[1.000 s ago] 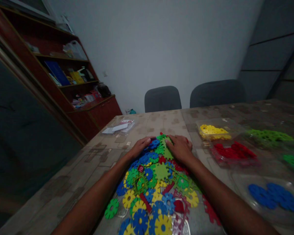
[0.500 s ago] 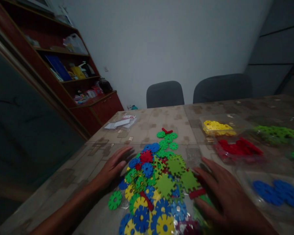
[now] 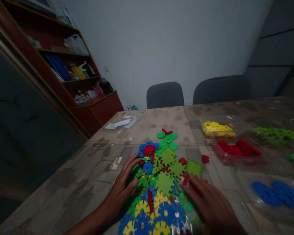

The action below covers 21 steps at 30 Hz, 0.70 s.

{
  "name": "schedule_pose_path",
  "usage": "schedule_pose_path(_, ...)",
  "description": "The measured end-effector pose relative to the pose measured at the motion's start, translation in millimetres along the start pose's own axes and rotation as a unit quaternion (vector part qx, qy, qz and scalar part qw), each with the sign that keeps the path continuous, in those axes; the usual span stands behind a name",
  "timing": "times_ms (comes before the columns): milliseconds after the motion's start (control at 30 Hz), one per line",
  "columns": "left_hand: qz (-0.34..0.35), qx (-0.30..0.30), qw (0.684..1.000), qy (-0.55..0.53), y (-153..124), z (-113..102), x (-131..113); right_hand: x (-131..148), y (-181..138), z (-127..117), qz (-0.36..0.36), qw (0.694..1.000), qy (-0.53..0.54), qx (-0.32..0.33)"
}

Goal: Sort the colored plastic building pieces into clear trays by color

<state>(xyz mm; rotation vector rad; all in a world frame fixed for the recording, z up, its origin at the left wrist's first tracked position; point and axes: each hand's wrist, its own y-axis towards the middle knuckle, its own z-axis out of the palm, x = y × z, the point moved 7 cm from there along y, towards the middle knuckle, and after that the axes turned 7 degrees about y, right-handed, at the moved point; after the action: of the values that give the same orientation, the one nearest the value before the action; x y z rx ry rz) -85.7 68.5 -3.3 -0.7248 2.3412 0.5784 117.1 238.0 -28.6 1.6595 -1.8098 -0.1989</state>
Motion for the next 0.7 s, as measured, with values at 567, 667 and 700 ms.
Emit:
schedule_pose_path(567, -0.004, -0.076, 0.995, -0.058, 27.0, 3.6, -8.7, 28.9, 87.4, 9.0, 0.040, 0.984, 0.064, 0.164)
schedule_pose_path(667, -0.041, -0.071, 0.990, -0.117, 22.1, 5.1, 1.5, 33.1, 89.0, 17.0, 0.045, 0.979, 0.070, 0.188)
schedule_pose_path(700, -0.045, -0.063, 0.987, -0.139, 21.6, 6.8, 1.4, 31.8, 87.3, 16.2, 0.051, 0.978, 0.083, 0.186)
